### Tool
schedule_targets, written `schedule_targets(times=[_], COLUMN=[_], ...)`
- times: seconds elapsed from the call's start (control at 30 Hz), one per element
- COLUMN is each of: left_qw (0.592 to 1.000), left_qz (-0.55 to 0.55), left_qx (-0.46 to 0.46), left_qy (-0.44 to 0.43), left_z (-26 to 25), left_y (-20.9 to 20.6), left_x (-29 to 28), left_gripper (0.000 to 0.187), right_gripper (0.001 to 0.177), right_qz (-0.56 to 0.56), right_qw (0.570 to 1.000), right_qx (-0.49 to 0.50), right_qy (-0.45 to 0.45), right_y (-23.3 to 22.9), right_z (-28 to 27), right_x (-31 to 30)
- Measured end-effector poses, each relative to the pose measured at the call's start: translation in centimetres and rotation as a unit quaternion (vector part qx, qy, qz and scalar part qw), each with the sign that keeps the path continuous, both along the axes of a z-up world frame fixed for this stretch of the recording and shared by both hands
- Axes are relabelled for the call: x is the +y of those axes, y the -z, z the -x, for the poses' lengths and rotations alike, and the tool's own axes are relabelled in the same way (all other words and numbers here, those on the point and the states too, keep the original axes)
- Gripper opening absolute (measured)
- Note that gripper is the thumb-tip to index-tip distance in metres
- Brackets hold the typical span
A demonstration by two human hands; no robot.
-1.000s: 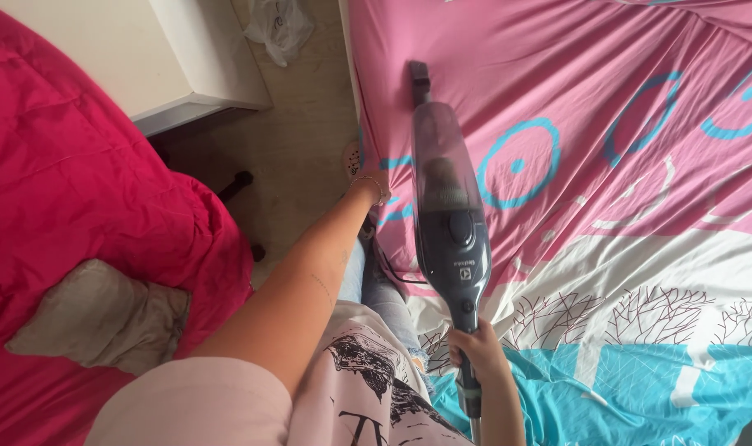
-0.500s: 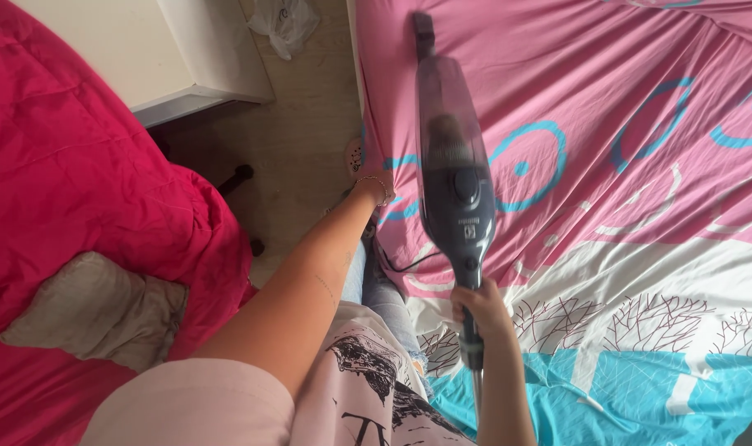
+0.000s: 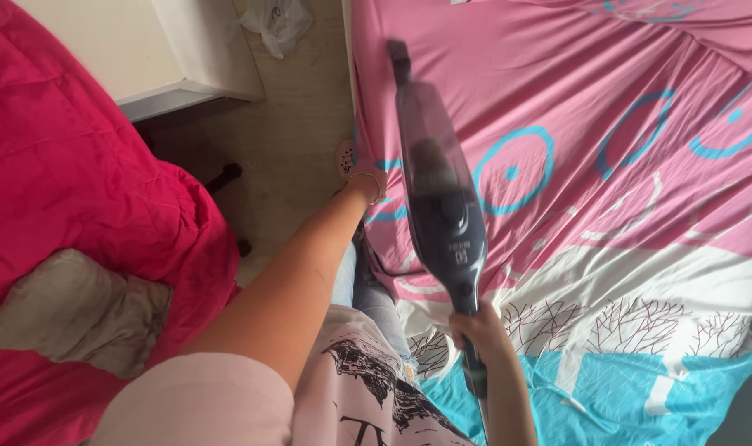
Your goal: Vacuuming a bed and pillows with a handheld vacuum cleaner.
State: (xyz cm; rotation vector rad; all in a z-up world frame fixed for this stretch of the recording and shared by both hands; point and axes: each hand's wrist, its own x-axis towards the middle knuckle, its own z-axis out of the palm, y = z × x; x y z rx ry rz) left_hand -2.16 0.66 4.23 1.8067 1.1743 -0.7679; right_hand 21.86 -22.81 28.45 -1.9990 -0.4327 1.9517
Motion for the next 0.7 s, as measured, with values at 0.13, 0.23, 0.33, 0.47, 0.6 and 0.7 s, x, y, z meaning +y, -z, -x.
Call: schedule_targets(times=[0.13, 0.23, 0.33, 0.47, 0.6, 0.7], left_qw=[0.999, 0.998, 0.993, 0.978, 0.984, 0.982], left_qz=[-0.026, -0.001, 0.039, 0.087, -0.010, -0.092], left_qx=[-0.025, -0.021, -0.013, -0.043, -0.081, -0.118], left_qy=[-0.019, -0.053, -0.111, -0.185, -0.157, -0.114], left_z=[-0.6, -1.0, -0.9, -1.2, -0.1, -0.2], left_y=[6.9, 8.7, 9.4, 9.7, 7.6, 6.7], left_x=[-2.2, -2.8, -2.8, -3.3, -2.6, -2.9], left_gripper=[0.031, 0.028, 0.026, 0.029, 0.030, 0.033], right_gripper=[0.020, 0.020, 0.018, 0.015, 0.014, 0.012], right_qz=[0.075, 0.064, 0.021, -0.008, -0.021, -0.018], right_qw=[0.996, 0.998, 1.000, 0.999, 1.000, 0.999], right_qx=[-0.015, -0.012, 0.000, -0.019, 0.006, 0.014], right_qy=[0.040, 0.016, 0.004, -0.027, 0.014, 0.037], right_y=[-3.5, -2.3, 0.7, 2.1, 0.5, -0.1], right_z=[2.0, 2.3, 2.8, 4.7, 7.4, 7.4], right_x=[1.0, 1.5, 3.4, 7.5, 10.6, 9.1])
